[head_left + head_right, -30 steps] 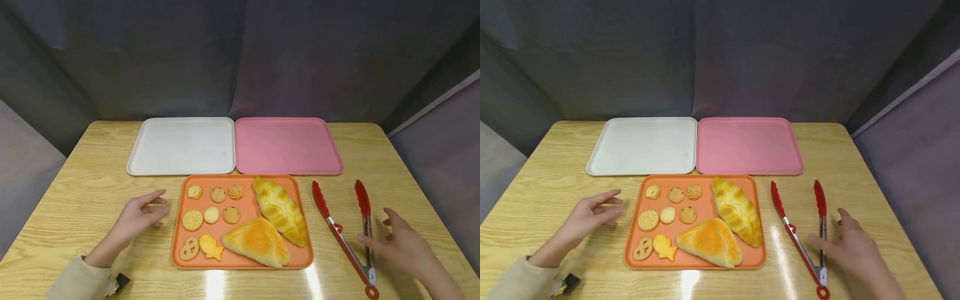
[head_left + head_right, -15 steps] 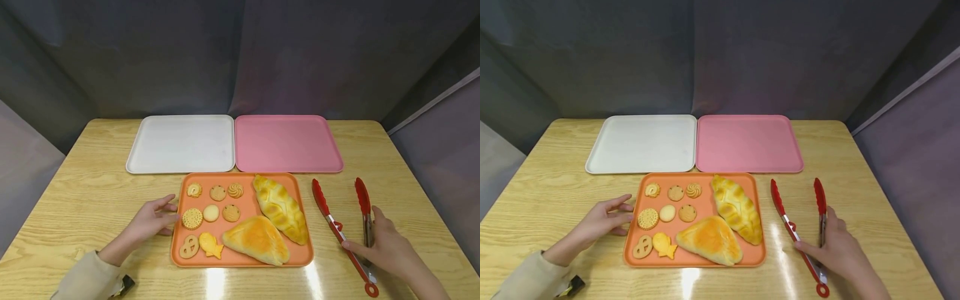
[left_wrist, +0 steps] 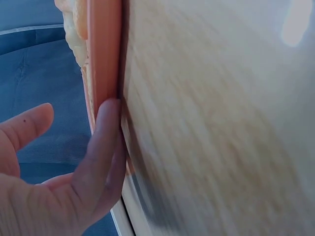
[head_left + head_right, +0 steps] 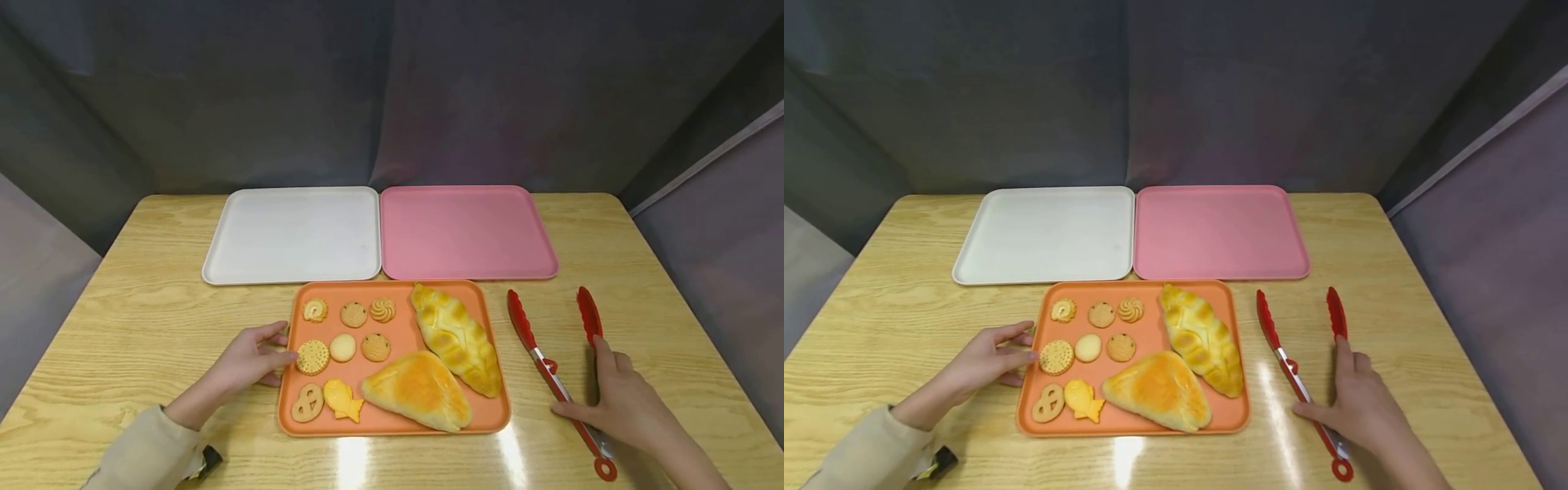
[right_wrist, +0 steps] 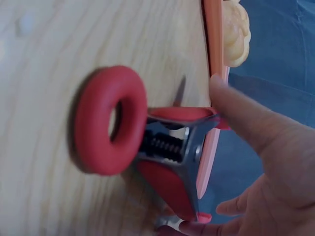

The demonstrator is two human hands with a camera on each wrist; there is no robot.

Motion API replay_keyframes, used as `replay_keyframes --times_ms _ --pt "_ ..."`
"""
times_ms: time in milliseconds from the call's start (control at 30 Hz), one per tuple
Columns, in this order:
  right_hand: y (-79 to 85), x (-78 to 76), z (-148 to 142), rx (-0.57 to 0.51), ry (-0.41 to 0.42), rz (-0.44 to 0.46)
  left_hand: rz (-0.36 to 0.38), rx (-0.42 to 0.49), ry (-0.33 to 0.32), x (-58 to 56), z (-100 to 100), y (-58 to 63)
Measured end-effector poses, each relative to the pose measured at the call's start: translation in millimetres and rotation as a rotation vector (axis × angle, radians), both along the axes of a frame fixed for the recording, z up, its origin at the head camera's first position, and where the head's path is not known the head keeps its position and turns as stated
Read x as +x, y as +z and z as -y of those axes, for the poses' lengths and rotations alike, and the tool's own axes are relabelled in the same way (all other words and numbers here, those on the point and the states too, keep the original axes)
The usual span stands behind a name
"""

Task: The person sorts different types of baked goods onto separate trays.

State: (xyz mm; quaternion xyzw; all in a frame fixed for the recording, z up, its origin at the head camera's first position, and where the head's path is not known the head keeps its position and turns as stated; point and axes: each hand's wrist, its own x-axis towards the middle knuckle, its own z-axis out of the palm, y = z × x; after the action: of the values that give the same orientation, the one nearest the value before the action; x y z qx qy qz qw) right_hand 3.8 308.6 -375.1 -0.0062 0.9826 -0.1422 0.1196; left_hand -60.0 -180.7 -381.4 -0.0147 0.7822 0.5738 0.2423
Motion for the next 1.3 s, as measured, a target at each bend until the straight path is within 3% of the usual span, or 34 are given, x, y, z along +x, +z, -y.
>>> replay_keyframes --times_ms 800,1000,1300 --pt "-5.0 -9.1 -25 -0.036 0.056 0.009 0.02 0.024 0.007 -1.1 0 -2.3" --pt "-9.3 -12.0 -22 0.003 0.035 -0.002 0.014 0.016 0.006 -1.8 1 -2.0" --pt "-11.2 -16.4 -22 -0.026 -0.014 0.065 0.015 -0.007 -0.016 -2.8 0 -2.1"
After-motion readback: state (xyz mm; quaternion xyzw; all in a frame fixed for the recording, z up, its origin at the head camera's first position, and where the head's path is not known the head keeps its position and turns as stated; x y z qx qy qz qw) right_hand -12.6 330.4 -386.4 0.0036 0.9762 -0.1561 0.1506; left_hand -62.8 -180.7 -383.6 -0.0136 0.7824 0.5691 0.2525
